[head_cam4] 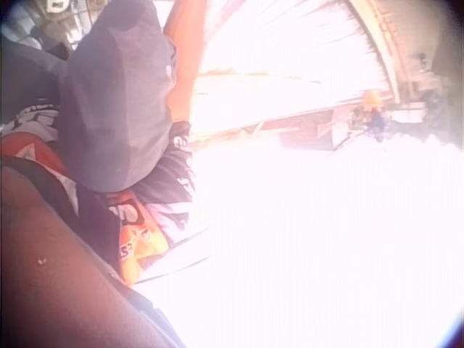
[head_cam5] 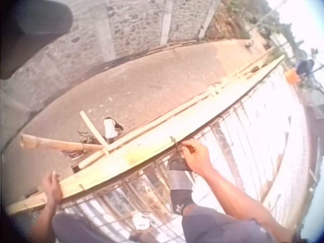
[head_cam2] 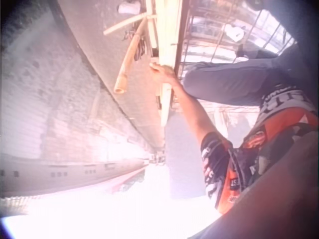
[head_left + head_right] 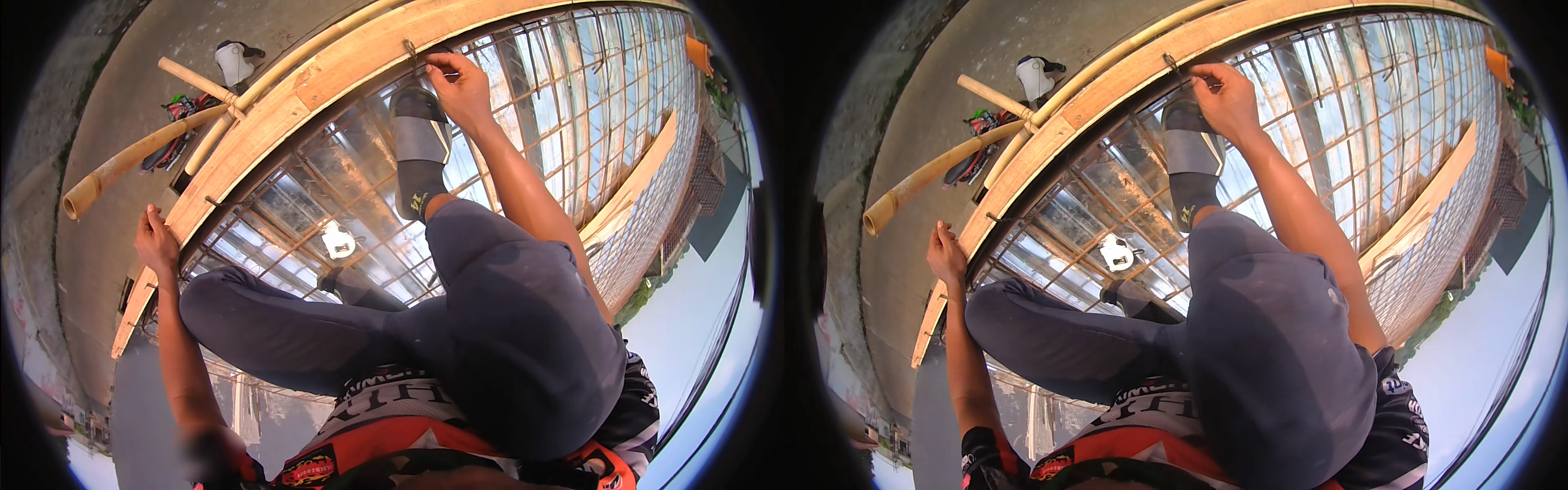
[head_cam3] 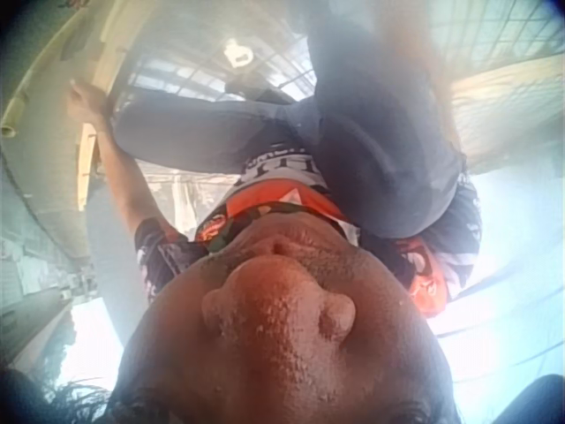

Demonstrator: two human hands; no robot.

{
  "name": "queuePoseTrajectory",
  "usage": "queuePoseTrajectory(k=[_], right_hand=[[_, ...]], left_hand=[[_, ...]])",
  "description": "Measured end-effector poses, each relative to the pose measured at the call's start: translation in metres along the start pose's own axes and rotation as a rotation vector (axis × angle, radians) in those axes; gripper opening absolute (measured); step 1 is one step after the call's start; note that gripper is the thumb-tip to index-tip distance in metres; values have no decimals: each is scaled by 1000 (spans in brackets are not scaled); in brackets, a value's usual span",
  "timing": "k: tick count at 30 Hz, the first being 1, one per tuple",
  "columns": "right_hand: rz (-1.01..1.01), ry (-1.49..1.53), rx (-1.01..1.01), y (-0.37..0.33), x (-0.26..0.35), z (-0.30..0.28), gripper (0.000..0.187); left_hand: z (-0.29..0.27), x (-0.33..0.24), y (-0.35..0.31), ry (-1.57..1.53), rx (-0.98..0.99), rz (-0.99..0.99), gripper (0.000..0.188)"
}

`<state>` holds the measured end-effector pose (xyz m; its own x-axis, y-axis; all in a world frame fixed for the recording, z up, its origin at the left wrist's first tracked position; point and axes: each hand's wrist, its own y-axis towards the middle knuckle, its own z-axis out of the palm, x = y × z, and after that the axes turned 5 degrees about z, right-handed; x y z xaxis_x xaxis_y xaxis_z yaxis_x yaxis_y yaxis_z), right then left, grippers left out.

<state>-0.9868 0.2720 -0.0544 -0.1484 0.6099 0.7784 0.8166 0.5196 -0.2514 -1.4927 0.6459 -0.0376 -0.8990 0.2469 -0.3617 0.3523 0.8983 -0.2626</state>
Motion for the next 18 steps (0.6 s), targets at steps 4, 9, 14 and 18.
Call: queuePoseTrajectory(k=[4, 9, 14, 18], right_hand=[[157, 124, 54, -14, 3, 13, 29], [228, 183, 222, -10, 16, 17, 36], [392, 82, 395, 4, 25, 1, 37], [223, -83, 217, -11, 29, -14, 47]], left_hand=[[-1, -3, 3, 12, -12, 31, 58], [-2, 1, 4, 39, -18, 40, 56], [-3, -5, 4, 21, -4, -10, 55], [-3, -17, -2, 84, -64, 6, 54]])
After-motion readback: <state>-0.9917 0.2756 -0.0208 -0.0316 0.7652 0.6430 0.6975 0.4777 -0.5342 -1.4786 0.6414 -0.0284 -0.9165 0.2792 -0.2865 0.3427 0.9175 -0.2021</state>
